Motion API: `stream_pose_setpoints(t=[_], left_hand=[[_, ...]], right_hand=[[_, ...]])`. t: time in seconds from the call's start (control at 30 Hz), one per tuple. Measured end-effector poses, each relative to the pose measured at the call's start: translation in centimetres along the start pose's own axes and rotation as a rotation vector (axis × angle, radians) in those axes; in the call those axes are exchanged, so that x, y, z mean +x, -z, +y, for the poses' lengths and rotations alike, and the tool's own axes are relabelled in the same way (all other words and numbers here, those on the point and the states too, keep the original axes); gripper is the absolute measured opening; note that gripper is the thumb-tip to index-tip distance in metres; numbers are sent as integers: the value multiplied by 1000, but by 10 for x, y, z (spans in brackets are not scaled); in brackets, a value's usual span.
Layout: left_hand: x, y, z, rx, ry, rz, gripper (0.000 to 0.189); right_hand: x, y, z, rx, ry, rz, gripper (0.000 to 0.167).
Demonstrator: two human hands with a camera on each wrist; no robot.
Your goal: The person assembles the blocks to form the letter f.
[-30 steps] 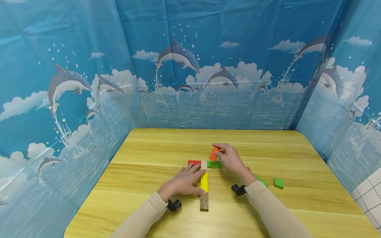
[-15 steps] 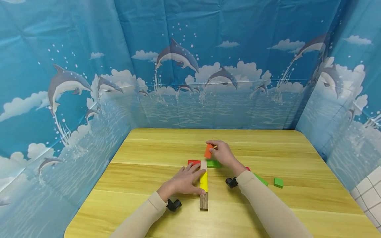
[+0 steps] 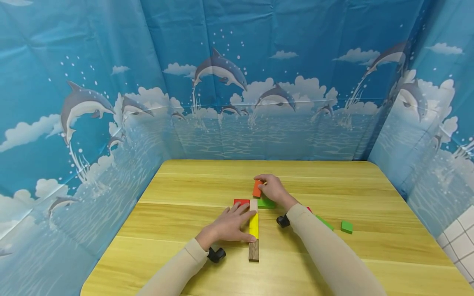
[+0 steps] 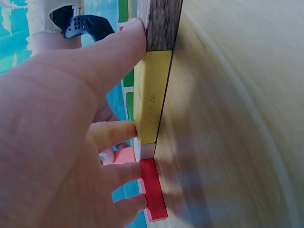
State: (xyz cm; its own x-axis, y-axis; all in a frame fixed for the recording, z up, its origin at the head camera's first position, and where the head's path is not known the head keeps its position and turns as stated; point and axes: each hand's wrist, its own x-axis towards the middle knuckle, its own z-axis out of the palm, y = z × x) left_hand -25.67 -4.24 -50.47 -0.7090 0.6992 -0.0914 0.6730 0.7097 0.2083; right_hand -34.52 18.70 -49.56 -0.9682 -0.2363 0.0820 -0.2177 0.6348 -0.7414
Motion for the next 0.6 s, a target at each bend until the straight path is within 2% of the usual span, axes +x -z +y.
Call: stream_pose_setpoints(t=[0.3, 0.6], left_hand=[[0, 1, -1, -10, -6, 1, 91], [2, -1, -5, -4, -16, 9, 91]], right_hand=[[13, -6, 4, -56, -9, -18, 38], [19, -14, 8, -20, -64, -50, 40]])
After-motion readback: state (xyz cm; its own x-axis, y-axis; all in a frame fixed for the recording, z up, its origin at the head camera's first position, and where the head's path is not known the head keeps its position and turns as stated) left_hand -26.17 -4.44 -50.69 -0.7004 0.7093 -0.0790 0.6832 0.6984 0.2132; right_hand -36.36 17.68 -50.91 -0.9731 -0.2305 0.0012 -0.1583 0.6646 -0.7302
